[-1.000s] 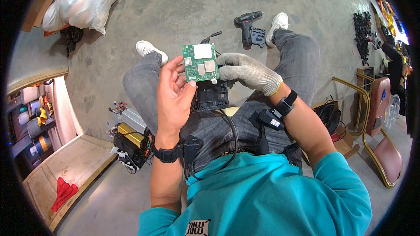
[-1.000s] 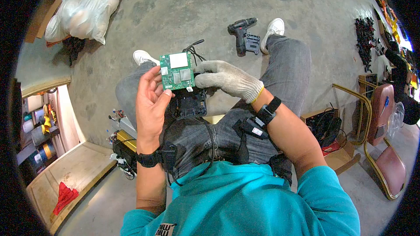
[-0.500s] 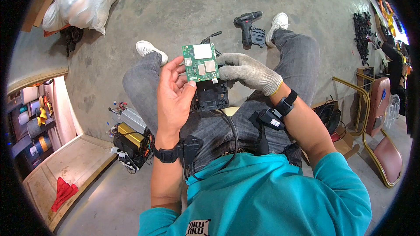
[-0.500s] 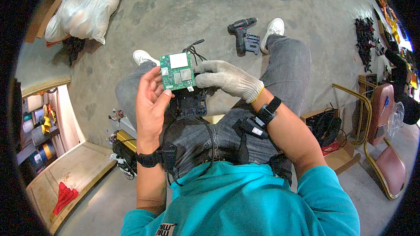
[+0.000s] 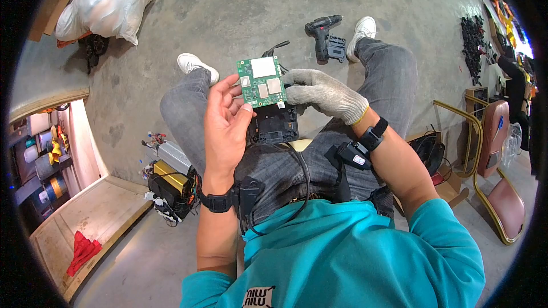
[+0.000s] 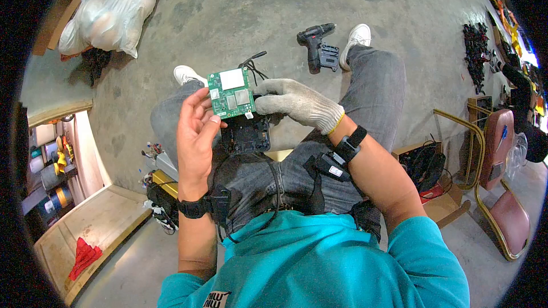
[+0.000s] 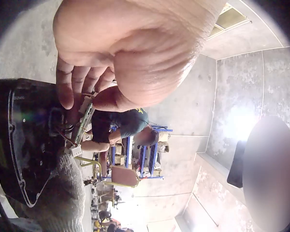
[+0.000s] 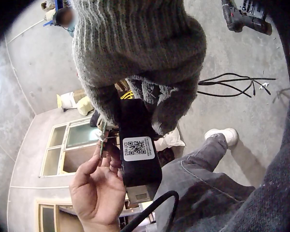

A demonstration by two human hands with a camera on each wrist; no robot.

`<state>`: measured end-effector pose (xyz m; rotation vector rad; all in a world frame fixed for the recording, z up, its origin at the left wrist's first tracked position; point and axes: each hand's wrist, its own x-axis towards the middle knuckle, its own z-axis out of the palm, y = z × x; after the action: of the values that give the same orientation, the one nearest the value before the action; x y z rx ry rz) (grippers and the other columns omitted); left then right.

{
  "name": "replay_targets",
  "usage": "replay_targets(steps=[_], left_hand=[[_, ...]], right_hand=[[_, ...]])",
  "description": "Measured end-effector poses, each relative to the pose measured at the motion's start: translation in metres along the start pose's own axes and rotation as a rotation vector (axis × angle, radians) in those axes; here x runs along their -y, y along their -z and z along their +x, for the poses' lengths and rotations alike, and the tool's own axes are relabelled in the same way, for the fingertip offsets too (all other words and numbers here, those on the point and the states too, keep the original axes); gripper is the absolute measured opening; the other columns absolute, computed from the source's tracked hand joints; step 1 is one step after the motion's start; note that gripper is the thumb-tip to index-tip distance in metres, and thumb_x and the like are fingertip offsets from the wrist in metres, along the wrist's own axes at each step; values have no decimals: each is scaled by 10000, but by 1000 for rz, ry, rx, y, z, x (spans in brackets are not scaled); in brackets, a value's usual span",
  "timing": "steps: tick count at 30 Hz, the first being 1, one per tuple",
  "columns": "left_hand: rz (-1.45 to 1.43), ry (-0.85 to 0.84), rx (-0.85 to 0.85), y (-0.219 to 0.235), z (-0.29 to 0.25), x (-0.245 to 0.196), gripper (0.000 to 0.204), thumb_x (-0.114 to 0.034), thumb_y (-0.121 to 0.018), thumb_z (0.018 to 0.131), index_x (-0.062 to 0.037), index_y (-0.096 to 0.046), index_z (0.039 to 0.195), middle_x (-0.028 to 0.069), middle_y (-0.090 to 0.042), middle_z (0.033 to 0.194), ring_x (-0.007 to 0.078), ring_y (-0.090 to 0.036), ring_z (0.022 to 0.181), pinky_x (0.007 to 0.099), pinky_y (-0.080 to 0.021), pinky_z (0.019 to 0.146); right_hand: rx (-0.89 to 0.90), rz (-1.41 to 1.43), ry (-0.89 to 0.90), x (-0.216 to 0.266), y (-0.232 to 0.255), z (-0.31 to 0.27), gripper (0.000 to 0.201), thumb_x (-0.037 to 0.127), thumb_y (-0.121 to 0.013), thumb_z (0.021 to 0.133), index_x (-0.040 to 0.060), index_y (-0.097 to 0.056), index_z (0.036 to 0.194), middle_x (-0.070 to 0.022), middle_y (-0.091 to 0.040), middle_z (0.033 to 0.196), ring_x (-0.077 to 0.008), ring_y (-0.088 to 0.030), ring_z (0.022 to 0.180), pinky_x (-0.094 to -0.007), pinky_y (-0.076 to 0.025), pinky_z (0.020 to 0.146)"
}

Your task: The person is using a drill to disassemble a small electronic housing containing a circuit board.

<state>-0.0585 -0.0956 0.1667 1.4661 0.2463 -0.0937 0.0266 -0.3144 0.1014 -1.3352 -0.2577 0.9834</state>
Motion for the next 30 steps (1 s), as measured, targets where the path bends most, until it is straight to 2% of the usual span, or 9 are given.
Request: replay_targets(steps=[7, 9, 16, 18, 21, 28, 30], left_hand=[[22, -13, -10, 2, 0, 2, 451, -3, -532, 993, 2, -446, 1435, 117, -627, 1314, 153, -619, 1115, 291, -504, 875], [-1, 21, -21, 2, 1, 1, 490, 48, -516, 987, 40, -380, 1458, 165, -603, 1320, 148, -639, 1079, 279, -516, 868], [-4, 25, -21, 0, 2, 0, 501, 42, -521, 991, 44, -379, 1471, 158, -605, 1313, 155, -636, 1096, 281, -515, 890], [-56, 3, -44, -1, 2, 3, 429, -16, -562, 993, 20, -502, 1416, 91, -656, 1268, 137, -631, 1083, 280, -493, 912], [-45, 55, -14, 5, 2, 4, 373, 0, -579, 975, 18, -562, 1347, 66, -670, 1200, 124, -630, 1055, 272, -493, 899], [-106, 75, 25, 15, 4, 15, 301, 21, -601, 948, -23, -609, 1246, 14, -671, 1116, 96, -618, 993, 265, -491, 869], [-147, 66, 35, 13, 3, 12, 270, 61, -599, 948, -18, -613, 1206, 8, -650, 1087, 59, -593, 918, 236, -484, 835]], right_hand=[[1, -19, -9, 4, -1, -2, 543, 323, -678, 935, -37, -616, 1337, -61, -690, 978, -117, -635, 785, -281, -530, 732], [-6, -16, -16, 4, -1, -2, 537, 325, -675, 936, -35, -621, 1331, -57, -689, 977, -111, -628, 792, -280, -526, 738], [-10, -23, -18, 6, -2, -3, 540, 322, -674, 930, -37, -626, 1330, -65, -699, 993, -116, -626, 818, -285, -519, 753], [-1, -48, -30, 9, -2, -3, 494, 307, -697, 918, -10, -628, 1291, -39, -689, 1017, -106, -638, 837, -269, -536, 743], [-11, -73, -2, 4, -1, -2, 531, 327, -682, 924, -38, -644, 1308, -71, -700, 987, -131, -622, 843, -293, -513, 772], [12, -47, -7, 3, 0, 0, 511, 319, -712, 914, -6, -627, 1299, -46, -696, 1014, -105, -636, 793, -267, -532, 732], [8, -36, -33, 8, -2, -2, 506, 323, -712, 916, -6, -631, 1293, -48, -697, 1007, -107, -638, 797, -268, -532, 733]])
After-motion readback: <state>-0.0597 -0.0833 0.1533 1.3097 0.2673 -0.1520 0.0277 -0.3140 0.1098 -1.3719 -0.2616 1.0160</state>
